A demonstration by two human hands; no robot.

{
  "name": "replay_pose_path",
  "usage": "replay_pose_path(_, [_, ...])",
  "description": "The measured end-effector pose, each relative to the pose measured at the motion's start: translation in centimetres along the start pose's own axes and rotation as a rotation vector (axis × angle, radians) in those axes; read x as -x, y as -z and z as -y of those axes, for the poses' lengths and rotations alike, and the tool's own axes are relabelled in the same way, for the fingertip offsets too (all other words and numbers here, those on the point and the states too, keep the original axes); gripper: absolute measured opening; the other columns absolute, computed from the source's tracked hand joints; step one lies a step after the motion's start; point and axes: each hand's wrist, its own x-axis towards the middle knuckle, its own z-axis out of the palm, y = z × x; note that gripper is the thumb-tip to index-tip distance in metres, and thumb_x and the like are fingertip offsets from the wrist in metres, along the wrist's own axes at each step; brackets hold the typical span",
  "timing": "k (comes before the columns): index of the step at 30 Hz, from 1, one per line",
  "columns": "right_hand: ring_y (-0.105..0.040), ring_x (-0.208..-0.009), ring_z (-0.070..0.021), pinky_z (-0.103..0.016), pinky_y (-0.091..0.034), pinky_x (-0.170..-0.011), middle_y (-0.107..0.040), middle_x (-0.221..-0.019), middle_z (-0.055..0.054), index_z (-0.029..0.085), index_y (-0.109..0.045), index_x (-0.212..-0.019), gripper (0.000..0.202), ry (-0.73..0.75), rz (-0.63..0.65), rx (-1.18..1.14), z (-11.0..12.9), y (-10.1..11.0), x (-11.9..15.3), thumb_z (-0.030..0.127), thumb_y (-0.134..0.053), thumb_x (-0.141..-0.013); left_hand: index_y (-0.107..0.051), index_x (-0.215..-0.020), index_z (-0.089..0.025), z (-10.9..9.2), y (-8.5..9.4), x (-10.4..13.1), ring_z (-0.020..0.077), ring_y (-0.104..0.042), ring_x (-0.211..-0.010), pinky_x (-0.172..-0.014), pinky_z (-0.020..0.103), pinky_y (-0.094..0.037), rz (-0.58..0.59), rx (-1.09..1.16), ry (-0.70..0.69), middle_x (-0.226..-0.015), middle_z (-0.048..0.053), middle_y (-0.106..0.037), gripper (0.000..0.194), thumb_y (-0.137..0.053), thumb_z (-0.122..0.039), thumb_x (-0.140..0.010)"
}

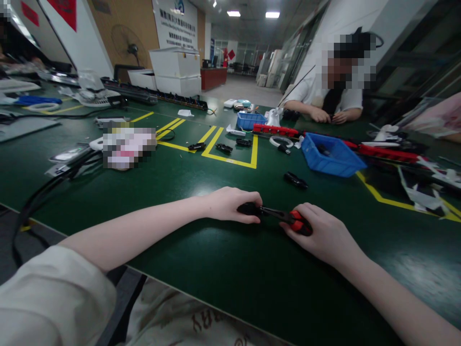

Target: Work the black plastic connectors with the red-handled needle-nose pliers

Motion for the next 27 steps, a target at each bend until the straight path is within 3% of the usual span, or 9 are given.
replay_pose_path(9, [-0.062,-0.067,-0.0188,-0.032,-0.049,-0.057,-0.065,-0.080,-0.004,0.023,-0.059,-0.083,0.028,-0.079,0.084,-0.068,0.1,0.1,-0.3,0.051,-0.062,-0.087,-0.059,-0.111,-0.022,0.1,0.0,0.0,0.0152,-0.064,-0.080,-0.066,0.023,-0.040,-0.002,-0.030,-0.041,-0.095,0.001,-0.068,0.030,-0.067,-0.044,-0.092])
replay_pose_path(15, [-0.062,-0.068,-0.0188,-0.031,-0.048,-0.057,-0.065,-0.080,-0.004,0.024,-0.059,-0.083,0.025,-0.045,0.049,-0.059,0.2,0.2,-0.1,0.049,-0.062,-0.087,-0.058,-0.110,-0.021,-0.1,0.0,-0.1,0.0148,-0.060,-0.067,-0.060,0.024,-0.037,0.029,-0.067,-0.017,-0.080,-0.001,-0.064,0.035,-0.061,-0.052,-0.095])
replay_pose_path(27, [-0.061,-0.070,-0.0200,-0.033,-0.048,-0.058,-0.065,-0.081,-0.004,0.024,-0.059,-0.087,0.029,-0.014,0.010,-0.040,-1.0,-0.5,0.3,0.053,-0.061,-0.089,-0.061,-0.109,-0.022,0.2,-0.3,-0.1,0.0144,-0.065,-0.072,-0.061,0.023,-0.036,-0.048,-0.102,-0.051,-0.085,-0.001,-0.069,0.032,-0.067,-0.049,-0.092])
